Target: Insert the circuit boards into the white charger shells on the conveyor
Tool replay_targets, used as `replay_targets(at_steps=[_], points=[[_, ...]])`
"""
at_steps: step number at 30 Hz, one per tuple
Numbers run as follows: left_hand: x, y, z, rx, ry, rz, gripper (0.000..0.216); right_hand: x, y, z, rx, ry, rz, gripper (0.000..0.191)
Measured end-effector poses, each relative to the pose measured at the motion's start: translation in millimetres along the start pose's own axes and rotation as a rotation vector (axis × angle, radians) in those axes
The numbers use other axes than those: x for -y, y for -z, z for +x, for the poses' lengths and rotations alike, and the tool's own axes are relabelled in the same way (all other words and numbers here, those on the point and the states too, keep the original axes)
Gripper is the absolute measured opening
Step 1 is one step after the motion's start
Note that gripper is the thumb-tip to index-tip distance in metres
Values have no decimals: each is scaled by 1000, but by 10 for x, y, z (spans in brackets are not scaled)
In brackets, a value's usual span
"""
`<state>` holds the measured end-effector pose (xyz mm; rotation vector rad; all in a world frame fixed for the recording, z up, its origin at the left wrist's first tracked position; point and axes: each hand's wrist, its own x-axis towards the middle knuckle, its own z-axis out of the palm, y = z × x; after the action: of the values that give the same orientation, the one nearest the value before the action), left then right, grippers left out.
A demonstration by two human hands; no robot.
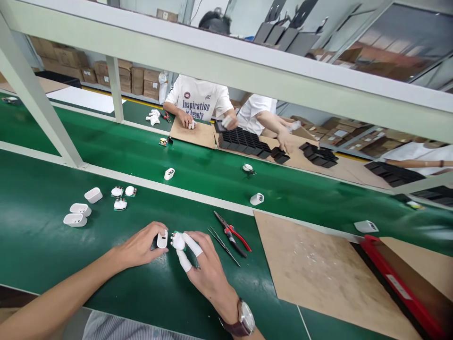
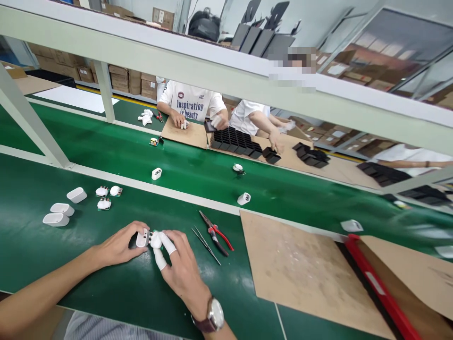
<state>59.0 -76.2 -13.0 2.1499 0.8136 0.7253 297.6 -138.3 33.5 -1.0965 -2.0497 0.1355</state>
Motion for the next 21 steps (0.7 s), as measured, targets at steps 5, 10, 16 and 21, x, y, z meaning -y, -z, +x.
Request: replay_targets(at_steps=[5, 10, 16, 21], points=[[34, -49, -33, -37, -6, 41, 57, 25, -44, -38, 46, 44, 12, 62], [-4, -27, -28, -63, -18, 85, 52, -11, -79, -59, 80, 58, -39, 60], [-18, -23, -20, -59, -28, 103, 52, -5, -45, -24, 164, 57, -57, 55], [-13, -30, -27, -50, -16, 141, 49, 29, -46, 37, 202, 85, -107, 41]])
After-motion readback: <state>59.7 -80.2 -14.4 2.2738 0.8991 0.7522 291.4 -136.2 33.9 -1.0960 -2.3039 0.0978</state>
